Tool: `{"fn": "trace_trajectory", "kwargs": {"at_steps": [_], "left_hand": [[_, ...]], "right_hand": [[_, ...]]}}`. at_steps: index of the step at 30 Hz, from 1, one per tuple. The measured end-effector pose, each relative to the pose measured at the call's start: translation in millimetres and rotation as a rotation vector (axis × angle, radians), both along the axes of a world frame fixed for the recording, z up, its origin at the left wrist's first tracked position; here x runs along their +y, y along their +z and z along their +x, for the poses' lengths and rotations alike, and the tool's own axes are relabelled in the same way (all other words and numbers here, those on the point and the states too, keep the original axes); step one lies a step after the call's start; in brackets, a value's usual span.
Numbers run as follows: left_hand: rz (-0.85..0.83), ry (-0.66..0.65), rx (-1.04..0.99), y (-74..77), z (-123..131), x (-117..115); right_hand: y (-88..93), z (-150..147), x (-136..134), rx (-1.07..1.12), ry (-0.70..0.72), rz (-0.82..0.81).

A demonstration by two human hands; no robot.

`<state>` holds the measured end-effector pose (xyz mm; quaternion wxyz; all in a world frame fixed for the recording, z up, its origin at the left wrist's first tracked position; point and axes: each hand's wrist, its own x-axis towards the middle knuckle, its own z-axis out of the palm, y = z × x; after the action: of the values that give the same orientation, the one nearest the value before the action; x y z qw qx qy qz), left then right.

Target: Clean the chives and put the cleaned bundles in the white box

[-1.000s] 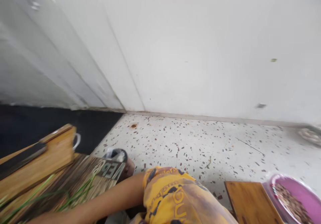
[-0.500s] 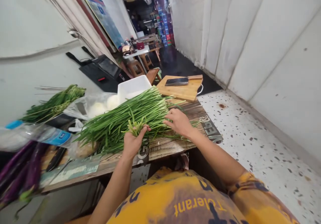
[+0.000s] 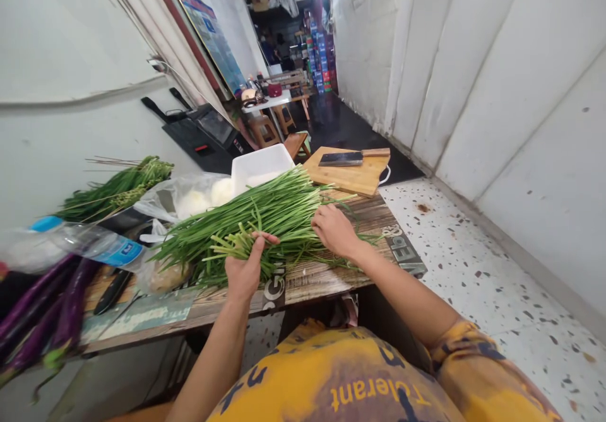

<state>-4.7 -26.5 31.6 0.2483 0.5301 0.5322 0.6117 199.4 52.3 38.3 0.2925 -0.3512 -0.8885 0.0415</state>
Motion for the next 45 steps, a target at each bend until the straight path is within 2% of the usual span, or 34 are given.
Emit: {"fn": "trace_trajectory", "kwargs": {"at_steps": [4, 7, 13, 15, 20, 23, 27, 30, 36, 40, 41, 43, 45], "left_hand": [[-0.019, 0.01, 0.255, 1.3, 7.7, 6.0], [-0.054, -0.058, 0.424, 1.4, 16.4, 12.3], [-0.081, -0.164, 0.526, -4.6, 23.2, 18.9], [-0.099, -0.178, 0.518, -7.1, 22.5, 19.4], [-0.184, -0.247, 0.349, -10.9, 20.3, 21.3], [-0.202, -0.263, 0.296, -10.0, 20.1, 21.8], [-0.181, -0.265, 0.333, -8.1, 21.2, 20.2], [-0.176, -0.239, 0.368, -7.3, 21.9, 18.7], [-0.129, -0.208, 0.509, -3.1, 19.7, 16.9], [-0.149, -0.172, 0.521, -0.8, 18.7, 16.1], [-0.144, -0.17, 0.53, -0.4, 19.0, 16.1], [-0.133, -0.167, 0.549, 0.2, 20.3, 16.0], [-0.128, -0.164, 0.565, 0.8, 21.5, 15.8]], "right_hand": [[13.2, -2.7, -6.9, 0.162, 0.119, -0.075], [18.4, -3.2, -13.8, 0.255, 0.201, -0.208], [9.1, -0.7, -14.1, 0.512, 0.109, -0.488], [4.5, 0.4, -12.4, 0.529, 0.11, -0.584], [0.7, 1.0, -12.1, 0.624, 0.118, -0.82], [-0.8, -2.7, -12.2, 0.66, 0.134, -0.875], [-4.5, -9.6, -12.5, 0.623, 0.159, -0.796], [-3.9, -12.8, -15.1, 0.491, 0.112, -0.669], [3.5, -1.7, -11.7, 0.049, -0.124, -0.167], [13.2, 16.3, -3.3, -0.101, -0.423, -0.106], [16.4, 19.3, -3.0, -0.106, -0.452, -0.094], [22.6, 21.5, -5.5, -0.095, -0.346, -0.03], [26.6, 19.2, -9.9, -0.099, -0.111, 0.034]]}}
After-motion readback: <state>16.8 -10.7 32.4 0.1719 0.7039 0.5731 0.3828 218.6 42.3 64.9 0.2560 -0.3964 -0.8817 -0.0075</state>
